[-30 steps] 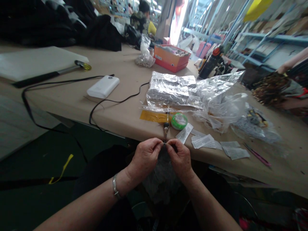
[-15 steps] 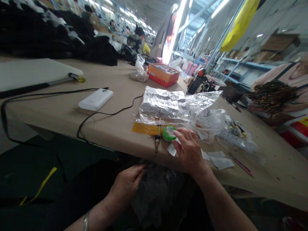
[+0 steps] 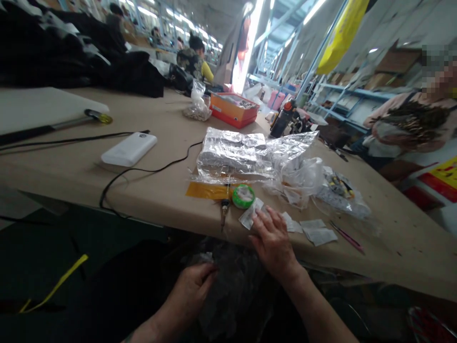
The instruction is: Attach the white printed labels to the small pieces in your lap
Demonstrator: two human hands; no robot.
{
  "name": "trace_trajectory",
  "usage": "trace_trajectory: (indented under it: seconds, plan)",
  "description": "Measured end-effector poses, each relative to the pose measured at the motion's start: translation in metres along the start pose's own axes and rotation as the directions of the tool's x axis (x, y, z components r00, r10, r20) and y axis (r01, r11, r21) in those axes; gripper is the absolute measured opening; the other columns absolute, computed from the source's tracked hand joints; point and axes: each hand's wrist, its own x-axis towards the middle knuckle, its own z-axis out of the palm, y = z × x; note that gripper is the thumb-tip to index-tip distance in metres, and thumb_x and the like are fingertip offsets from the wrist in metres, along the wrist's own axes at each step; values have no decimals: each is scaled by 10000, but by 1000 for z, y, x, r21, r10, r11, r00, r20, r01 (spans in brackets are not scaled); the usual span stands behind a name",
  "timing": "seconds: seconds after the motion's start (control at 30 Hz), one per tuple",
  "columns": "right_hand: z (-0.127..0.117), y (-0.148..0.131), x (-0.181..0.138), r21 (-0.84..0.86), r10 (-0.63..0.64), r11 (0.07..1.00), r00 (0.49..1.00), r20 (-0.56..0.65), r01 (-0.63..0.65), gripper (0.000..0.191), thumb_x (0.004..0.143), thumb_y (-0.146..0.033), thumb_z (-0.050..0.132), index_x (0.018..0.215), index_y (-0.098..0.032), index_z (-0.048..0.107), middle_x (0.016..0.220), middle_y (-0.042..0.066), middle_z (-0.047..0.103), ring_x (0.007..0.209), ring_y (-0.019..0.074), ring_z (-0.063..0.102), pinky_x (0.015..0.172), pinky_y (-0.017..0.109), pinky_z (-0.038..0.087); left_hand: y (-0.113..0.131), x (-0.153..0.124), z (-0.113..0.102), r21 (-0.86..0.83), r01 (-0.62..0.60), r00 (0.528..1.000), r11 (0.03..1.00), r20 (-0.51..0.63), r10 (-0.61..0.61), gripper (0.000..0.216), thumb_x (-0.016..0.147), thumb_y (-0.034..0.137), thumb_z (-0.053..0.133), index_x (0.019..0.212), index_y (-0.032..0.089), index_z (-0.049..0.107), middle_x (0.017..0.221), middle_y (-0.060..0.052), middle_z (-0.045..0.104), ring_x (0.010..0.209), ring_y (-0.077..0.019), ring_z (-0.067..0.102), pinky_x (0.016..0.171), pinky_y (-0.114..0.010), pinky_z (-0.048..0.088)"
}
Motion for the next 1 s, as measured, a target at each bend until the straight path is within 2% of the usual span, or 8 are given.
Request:
trace_trajectory:
  seconds: [0.07,0.17,0.37,0.5,0.6,0.7,0.8,1.0]
  plan:
    - [6,-3,-6,-38,-4,999,1000,9,4,354,862,-175,521,1215,-202,537,1229,74,590,1248,283,404,1079,503,217,4,-1,7,-50,46,998,998,40,-44,214,797,249,510,763,213,718,745,-22,715,732,-197,653,662,-250,465]
    - [10,-3,-8,-36,-6,999,998,-62,4,285,884,-141,493,1130,-238,600,1129,36,656,1204,242,472,1097,485,189,11,-3,14,-56,64,996,996,59,-61,206,772,237,518,727,197,715,709,-24,704,720,-200,641,671,-254,456]
    - [5,7,-5,124,-26,991,985,-172,48,208,878,-124,508,974,-247,646,988,-3,705,1101,190,566,1098,458,213,29,2,26,-51,124,988,991,100,-119,231,768,273,507,675,160,686,636,-17,650,654,-170,572,624,-245,406]
    - [5,12,-5,191,-7,981,979,-205,47,180,865,-136,522,890,-252,657,930,-8,709,1085,182,578,1100,469,205,41,11,35,-204,173,981,964,120,-151,197,735,274,534,637,148,650,573,11,568,579,-128,479,562,-231,362]
    - [5,15,-5,214,-4,975,976,-217,51,168,857,-135,525,846,-245,651,871,-16,706,1050,171,594,1095,451,225,53,16,42,-349,223,970,910,172,-172,179,712,268,549,602,141,611,542,22,531,530,-105,434,525,-225,338]
    - [6,17,-5,229,-12,971,976,-216,63,152,853,-139,533,832,-241,643,852,-15,700,1045,176,593,1088,454,239,66,17,47,-475,307,947,825,238,-216,186,703,292,587,616,128,602,593,-5,581,558,-111,493,557,-231,380]
    - [7,18,-5,224,-39,971,977,-211,88,134,856,-157,548,870,-247,647,894,-10,704,1055,189,585,1076,465,257,75,17,49,-578,385,920,719,296,-255,212,716,329,628,712,117,616,671,-34,629,601,-121,556,595,-242,423]
    - [10,19,-4,188,-52,977,972,-229,96,190,878,-129,512,943,-244,648,947,2,704,1041,179,583,1046,444,309,79,21,51,-696,385,923,606,297,-246,204,764,296,626,853,113,607,766,-65,660,649,-126,608,645,-261,465]
